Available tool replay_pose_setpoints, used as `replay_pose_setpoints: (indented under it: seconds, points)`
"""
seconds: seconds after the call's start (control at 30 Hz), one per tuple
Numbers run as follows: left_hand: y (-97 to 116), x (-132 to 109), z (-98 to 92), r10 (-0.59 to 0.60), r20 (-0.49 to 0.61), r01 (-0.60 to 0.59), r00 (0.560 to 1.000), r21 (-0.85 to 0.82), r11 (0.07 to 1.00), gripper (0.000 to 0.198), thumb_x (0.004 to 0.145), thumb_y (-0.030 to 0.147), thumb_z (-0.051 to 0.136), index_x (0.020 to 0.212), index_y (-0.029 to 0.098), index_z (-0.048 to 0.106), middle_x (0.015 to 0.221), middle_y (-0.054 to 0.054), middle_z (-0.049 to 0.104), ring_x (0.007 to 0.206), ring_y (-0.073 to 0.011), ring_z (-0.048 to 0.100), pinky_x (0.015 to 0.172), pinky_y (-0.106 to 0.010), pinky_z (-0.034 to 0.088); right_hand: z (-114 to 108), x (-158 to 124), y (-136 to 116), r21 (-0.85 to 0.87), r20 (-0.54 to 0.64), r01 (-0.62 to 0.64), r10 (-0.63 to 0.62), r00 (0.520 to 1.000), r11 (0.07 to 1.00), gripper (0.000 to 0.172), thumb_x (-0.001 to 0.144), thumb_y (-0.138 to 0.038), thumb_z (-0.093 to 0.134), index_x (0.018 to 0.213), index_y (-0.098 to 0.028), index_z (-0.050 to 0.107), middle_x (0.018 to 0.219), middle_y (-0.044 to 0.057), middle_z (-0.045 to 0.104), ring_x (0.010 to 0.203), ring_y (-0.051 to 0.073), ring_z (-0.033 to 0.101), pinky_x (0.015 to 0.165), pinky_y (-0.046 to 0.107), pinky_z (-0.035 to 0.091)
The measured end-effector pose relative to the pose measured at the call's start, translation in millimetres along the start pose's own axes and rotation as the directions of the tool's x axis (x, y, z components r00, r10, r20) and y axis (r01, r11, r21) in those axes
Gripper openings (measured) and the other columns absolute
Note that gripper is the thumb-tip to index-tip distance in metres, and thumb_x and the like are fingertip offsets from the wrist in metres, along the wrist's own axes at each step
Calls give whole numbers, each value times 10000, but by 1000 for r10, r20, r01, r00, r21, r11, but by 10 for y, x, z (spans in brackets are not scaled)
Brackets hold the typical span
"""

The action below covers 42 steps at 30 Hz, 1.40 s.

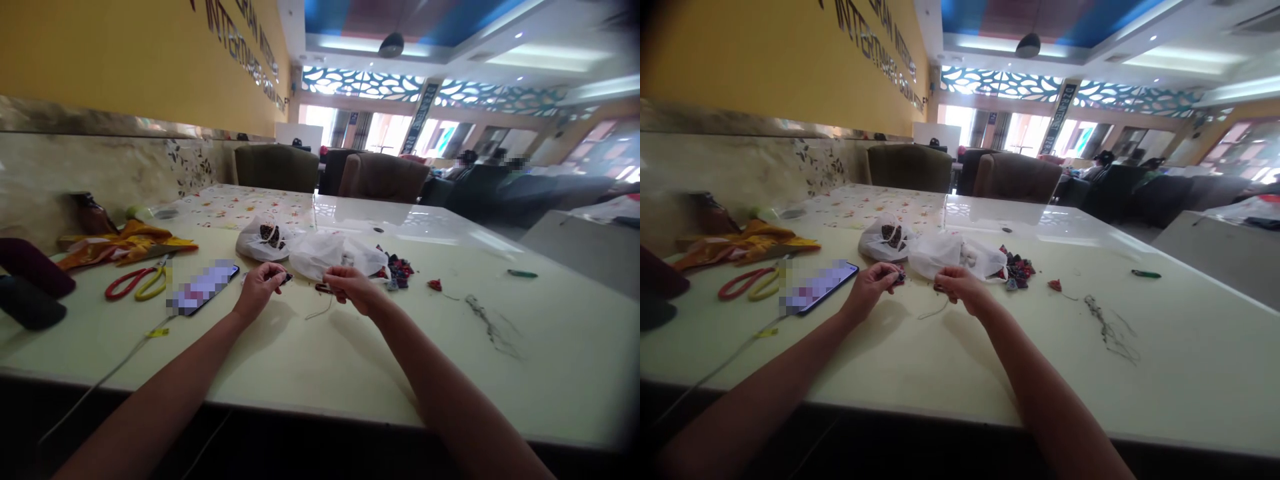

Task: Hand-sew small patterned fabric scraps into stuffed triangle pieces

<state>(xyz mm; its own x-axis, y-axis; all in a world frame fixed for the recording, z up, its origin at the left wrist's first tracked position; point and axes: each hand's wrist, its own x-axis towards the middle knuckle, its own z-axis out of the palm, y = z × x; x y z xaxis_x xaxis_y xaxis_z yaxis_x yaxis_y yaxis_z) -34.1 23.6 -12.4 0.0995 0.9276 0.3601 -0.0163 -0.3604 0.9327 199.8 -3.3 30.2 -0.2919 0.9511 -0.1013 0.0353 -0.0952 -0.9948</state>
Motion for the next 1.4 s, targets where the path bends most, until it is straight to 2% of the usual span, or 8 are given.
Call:
replay_pose_setpoints:
  seconds: [0.23,0.37,0.53,0.77,0.93,1.13,1.23,1.4]
  points:
    - [-29,40,-43,-48,-5,48,999,36,998,295,733,401,698,835,133,630,842,-73,690,695,-160,625,531,-240,475,-251,-418,-160,-333,-129,8,-54,990,943,289,679,-414,738,721,-155,618,551,-57,418,498,66,339,438,217,296]
    - [-19,36,-55,-39,153,15,988,152,988,233,730,366,687,789,146,638,808,-47,673,652,-138,588,565,-257,496,-499,-697,-176,-513,-302,21,-203,932,858,242,719,-397,683,685,-163,631,569,-35,469,509,77,380,448,221,313]
    - [57,-40,11,-281,388,208,878,218,953,192,658,324,724,705,157,642,658,-9,634,560,-123,567,551,-250,469,-851,-865,-104,-562,-493,-32,-303,815,827,236,721,-396,660,708,-161,645,549,-30,485,484,86,398,454,231,338]
    - [142,-109,28,-487,478,433,731,226,872,249,597,341,794,665,162,634,562,2,614,499,-120,551,514,-240,428,-1082,-896,29,-739,-560,-251,-362,745,625,222,808,-339,554,751,-153,661,594,-3,539,561,120,454,550,257,356]
    - [112,-77,0,-502,467,482,728,173,859,271,577,340,809,663,154,632,582,5,619,497,-107,546,514,-233,433,-993,-817,-12,-856,-472,-320,-359,805,406,122,761,-190,614,704,-143,712,791,67,641,734,159,531,692,279,368]
    - [68,-67,-9,-505,469,484,724,176,857,274,582,331,813,673,147,631,597,-2,624,519,-111,561,527,-237,456,-499,-415,151,-956,-225,-169,-232,946,238,206,847,-196,571,906,-176,768,937,69,695,867,158,602,765,227,402]
    - [58,-72,-17,-501,476,491,723,157,857,280,589,338,814,679,146,631,612,-4,626,523,-106,559,537,-236,464,-287,-254,274,-972,-194,-160,-208,959,172,291,852,-191,569,1089,-187,738,1086,109,668,978,198,604,806,250,408]
    - [52,-69,-19,-503,479,498,719,150,854,280,590,344,815,676,151,631,610,-7,631,514,-108,558,522,-235,459,-179,-299,365,-990,-127,-114,-188,974,78,293,882,-179,530,1104,-200,721,1090,130,650,1039,237,590,829,284,400]
